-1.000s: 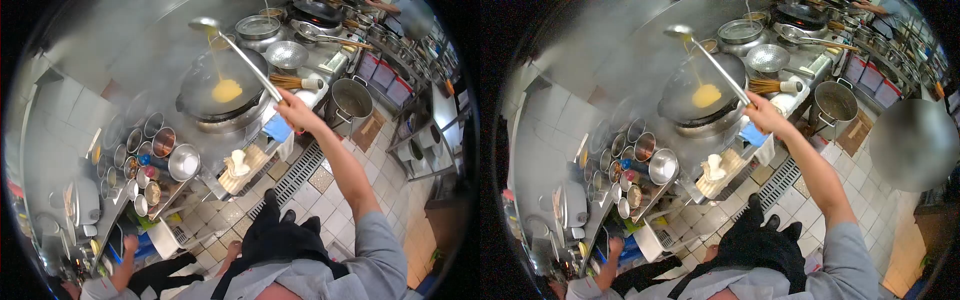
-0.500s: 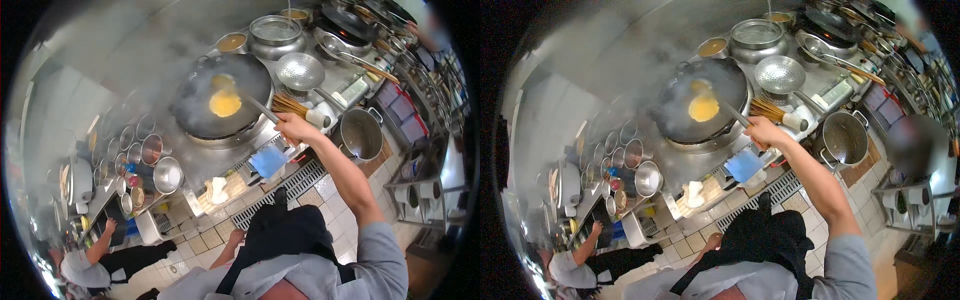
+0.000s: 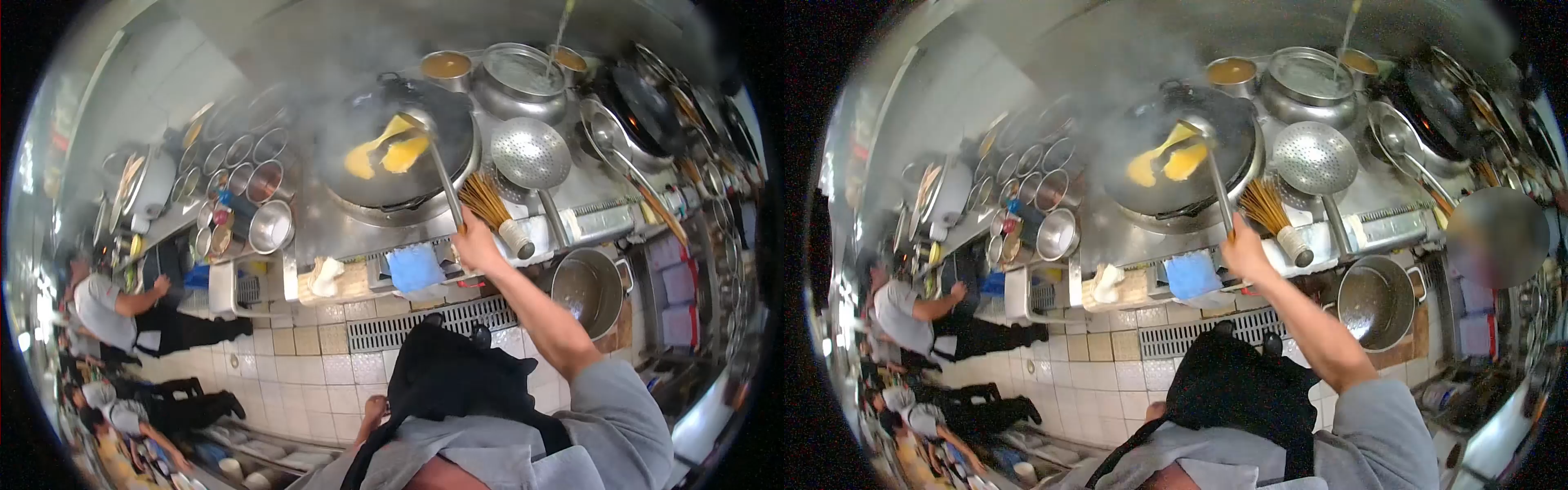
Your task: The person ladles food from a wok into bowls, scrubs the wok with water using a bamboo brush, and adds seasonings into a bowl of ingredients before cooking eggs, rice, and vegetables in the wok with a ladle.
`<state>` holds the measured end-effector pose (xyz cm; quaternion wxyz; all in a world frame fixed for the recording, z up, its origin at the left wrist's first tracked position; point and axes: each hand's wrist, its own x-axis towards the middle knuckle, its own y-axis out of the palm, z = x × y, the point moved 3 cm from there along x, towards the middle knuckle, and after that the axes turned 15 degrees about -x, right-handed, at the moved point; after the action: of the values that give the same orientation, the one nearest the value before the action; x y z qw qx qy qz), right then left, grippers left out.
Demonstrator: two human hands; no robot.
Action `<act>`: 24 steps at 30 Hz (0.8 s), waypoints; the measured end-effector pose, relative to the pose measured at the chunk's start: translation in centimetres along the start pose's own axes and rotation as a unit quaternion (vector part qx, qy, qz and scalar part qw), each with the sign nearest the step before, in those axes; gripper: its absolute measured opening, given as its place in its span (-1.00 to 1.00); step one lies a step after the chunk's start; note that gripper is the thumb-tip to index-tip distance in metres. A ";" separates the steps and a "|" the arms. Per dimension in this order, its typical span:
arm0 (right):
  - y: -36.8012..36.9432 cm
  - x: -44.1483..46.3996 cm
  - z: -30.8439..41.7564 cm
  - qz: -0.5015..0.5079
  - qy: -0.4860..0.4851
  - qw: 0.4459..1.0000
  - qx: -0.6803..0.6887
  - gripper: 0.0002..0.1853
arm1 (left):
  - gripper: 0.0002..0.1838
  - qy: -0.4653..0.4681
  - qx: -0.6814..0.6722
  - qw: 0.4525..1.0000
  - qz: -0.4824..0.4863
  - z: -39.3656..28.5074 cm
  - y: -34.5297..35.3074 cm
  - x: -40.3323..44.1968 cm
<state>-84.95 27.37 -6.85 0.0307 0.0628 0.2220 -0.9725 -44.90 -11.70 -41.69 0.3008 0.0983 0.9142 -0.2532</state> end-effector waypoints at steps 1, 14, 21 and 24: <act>-0.4 -1.7 0.5 0.033 0.028 0.999 0.008 -0.42 | -0.76 0.035 0.085 0.996 0.016 2.3 2.7 -1.3; -3.7 -2.2 -1.1 0.090 -0.007 0.991 -0.098 -0.40 | -0.52 -0.227 -0.301 0.860 -0.343 -6.7 11.0 -12.1; -7.5 2.4 -3.4 0.128 0.106 0.986 0.004 -0.44 | -0.50 -0.139 -0.343 0.771 -0.518 -8.3 9.3 -18.8; -4.9 3.9 -3.9 0.153 -0.020 0.967 -0.204 -0.54 | -0.63 -0.095 -0.427 0.616 -0.655 -6.2 8.0 -25.5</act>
<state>-88.87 33.39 -8.79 0.1959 0.0693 0.4030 -0.8913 -24.97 -2.30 -25.33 0.1481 -0.6908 0.7071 0.0275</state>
